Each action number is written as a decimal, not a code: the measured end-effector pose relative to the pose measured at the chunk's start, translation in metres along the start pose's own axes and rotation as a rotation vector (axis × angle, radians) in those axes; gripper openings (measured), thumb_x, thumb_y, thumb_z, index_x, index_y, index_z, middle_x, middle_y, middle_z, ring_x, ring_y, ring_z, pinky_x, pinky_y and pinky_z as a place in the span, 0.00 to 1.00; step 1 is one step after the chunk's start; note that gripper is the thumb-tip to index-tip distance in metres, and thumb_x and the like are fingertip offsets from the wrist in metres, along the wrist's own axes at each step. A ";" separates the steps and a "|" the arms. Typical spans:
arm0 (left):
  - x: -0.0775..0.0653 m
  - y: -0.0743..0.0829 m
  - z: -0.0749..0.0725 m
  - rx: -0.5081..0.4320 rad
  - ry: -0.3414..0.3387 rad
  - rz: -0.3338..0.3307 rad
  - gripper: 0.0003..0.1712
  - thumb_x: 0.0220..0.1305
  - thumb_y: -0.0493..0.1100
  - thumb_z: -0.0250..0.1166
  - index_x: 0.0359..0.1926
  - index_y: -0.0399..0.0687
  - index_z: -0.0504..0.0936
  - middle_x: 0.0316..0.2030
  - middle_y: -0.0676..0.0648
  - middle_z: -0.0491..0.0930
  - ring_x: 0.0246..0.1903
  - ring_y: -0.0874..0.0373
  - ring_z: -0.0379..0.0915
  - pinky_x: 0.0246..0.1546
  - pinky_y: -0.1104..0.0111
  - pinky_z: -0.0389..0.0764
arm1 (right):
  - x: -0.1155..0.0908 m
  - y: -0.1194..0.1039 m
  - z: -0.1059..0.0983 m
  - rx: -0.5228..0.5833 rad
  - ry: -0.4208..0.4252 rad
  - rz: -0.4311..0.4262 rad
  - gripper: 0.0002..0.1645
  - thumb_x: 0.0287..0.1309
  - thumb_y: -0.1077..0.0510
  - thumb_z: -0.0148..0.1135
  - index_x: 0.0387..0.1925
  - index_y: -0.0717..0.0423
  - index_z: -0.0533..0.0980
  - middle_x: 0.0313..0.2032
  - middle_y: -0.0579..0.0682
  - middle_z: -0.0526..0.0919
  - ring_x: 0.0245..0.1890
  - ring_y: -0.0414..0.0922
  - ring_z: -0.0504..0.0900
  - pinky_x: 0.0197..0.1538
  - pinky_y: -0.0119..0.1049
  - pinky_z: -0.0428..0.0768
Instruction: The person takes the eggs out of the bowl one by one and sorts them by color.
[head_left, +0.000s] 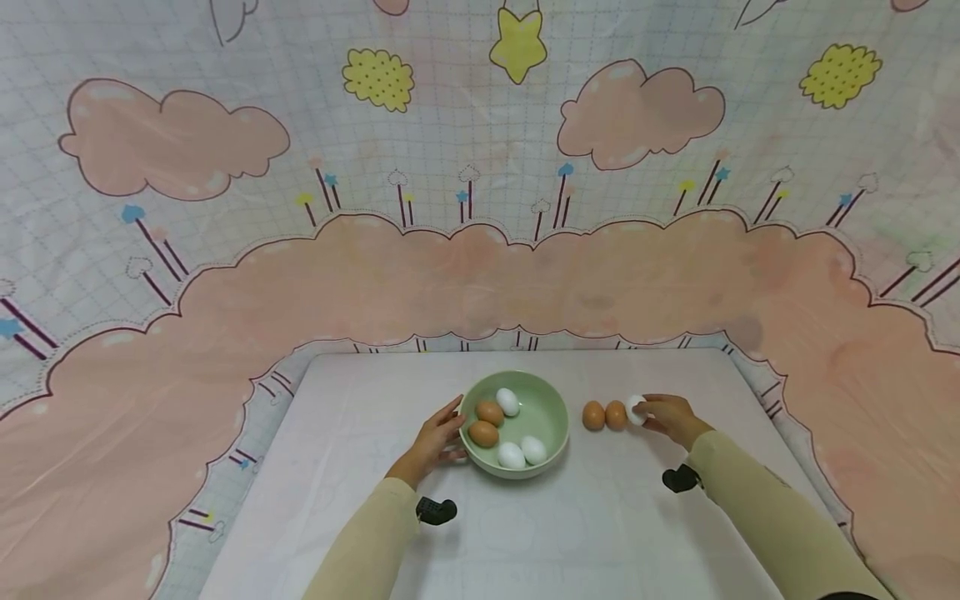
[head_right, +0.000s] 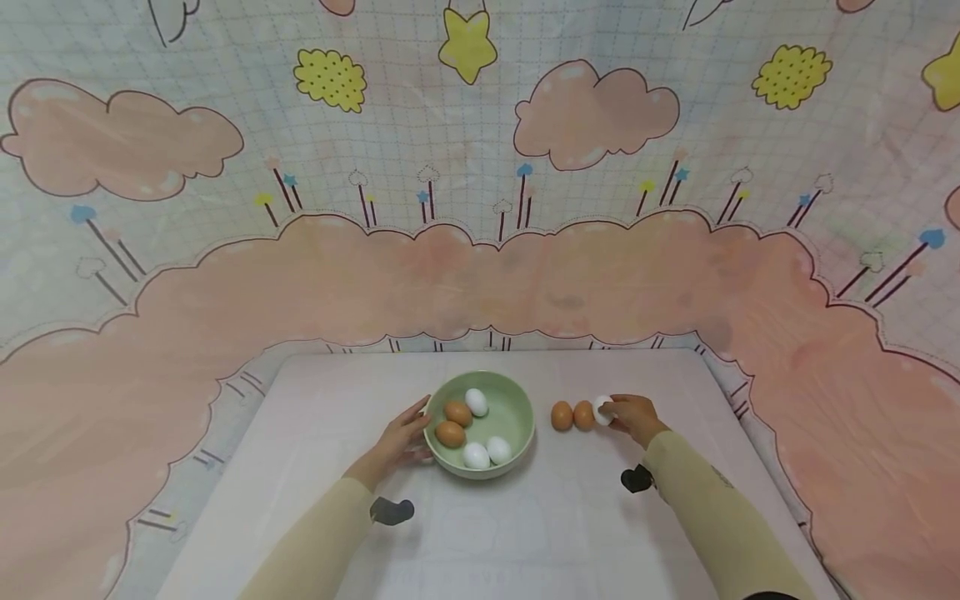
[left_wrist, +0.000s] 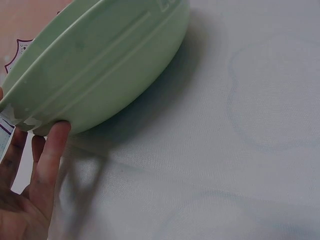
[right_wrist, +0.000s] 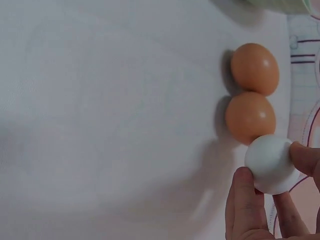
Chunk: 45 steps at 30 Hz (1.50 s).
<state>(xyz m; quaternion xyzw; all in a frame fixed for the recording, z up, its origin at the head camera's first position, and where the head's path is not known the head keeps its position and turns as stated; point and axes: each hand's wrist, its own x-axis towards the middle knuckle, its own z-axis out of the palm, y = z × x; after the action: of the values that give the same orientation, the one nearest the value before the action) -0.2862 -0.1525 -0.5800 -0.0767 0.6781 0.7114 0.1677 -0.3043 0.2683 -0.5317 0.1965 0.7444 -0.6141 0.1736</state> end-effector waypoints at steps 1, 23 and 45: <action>0.000 0.000 0.000 0.003 -0.003 0.002 0.31 0.75 0.47 0.55 0.75 0.59 0.60 0.75 0.36 0.51 0.66 0.35 0.64 0.45 0.51 0.85 | 0.000 0.001 -0.001 -0.003 0.004 0.002 0.38 0.65 0.67 0.56 0.71 0.75 0.53 0.72 0.72 0.52 0.70 0.64 0.58 0.69 0.47 0.68; 0.003 0.001 0.001 0.011 -0.032 0.009 0.33 0.74 0.49 0.56 0.76 0.61 0.59 0.76 0.36 0.49 0.66 0.36 0.63 0.46 0.51 0.85 | 0.004 0.022 -0.005 0.009 0.077 0.045 0.39 0.61 0.67 0.61 0.70 0.74 0.57 0.71 0.72 0.55 0.68 0.61 0.63 0.62 0.40 0.78; 0.000 0.000 0.001 0.017 -0.006 0.001 0.32 0.75 0.48 0.55 0.76 0.60 0.58 0.76 0.36 0.47 0.66 0.35 0.63 0.46 0.51 0.85 | -0.011 0.045 0.008 -0.053 0.066 0.045 0.36 0.57 0.65 0.65 0.65 0.74 0.64 0.67 0.71 0.64 0.58 0.57 0.73 0.53 0.38 0.82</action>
<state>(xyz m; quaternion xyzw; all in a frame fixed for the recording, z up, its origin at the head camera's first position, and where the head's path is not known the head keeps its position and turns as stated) -0.2858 -0.1517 -0.5795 -0.0728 0.6839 0.7058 0.1700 -0.2719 0.2669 -0.5662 0.2285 0.7612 -0.5832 0.1679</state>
